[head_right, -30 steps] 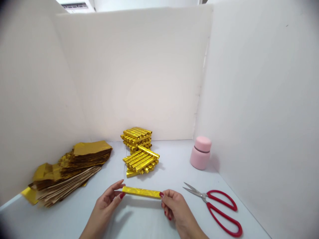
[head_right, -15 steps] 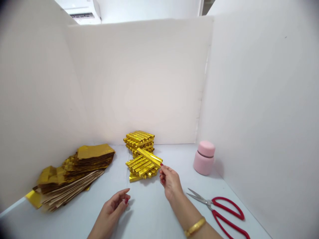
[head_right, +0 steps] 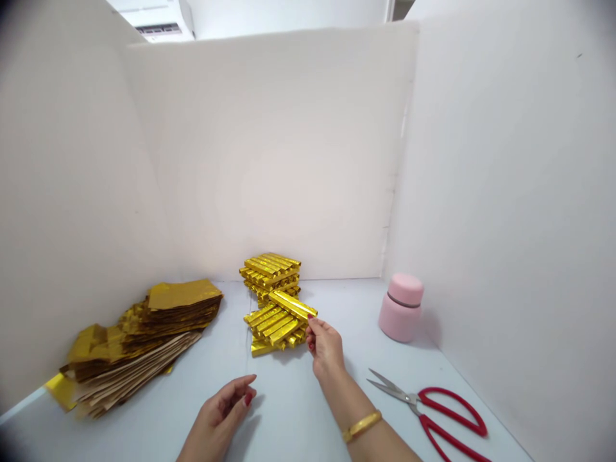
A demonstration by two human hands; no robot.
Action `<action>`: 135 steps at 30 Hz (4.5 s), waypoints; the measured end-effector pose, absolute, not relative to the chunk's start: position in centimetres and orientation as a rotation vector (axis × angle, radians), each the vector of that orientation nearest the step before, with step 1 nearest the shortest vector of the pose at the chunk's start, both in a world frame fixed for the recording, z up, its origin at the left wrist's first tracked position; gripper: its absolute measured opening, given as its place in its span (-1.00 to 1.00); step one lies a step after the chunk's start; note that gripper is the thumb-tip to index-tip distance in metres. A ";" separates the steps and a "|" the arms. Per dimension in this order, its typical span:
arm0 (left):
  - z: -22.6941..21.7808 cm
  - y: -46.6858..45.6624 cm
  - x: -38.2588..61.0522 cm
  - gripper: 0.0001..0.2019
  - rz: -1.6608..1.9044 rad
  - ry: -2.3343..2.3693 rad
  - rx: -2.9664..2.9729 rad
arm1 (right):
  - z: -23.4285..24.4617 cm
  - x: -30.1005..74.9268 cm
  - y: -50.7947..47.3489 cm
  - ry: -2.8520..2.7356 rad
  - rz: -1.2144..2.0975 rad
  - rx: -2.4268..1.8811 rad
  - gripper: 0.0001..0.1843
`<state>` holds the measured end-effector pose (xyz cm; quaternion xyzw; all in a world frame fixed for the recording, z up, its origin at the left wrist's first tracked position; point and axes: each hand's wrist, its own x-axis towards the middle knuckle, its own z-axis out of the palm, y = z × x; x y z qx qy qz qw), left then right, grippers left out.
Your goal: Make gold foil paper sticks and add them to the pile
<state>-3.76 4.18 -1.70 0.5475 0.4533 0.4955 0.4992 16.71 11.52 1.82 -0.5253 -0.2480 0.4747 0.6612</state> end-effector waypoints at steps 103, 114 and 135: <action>-1.1 4.3 -4.7 -0.75 0.950 1.123 1.900 | 1.4 15.4 8.9 -0.915 0.805 -1.266 -0.63; -1.4 4.1 -3.9 -0.74 1.071 1.150 1.835 | 2.0 15.6 8.9 -0.944 0.716 -1.265 -0.64; -0.8 4.2 -4.5 -0.77 0.956 1.132 1.964 | 2.1 19.2 11.9 -0.999 0.581 -1.354 -0.59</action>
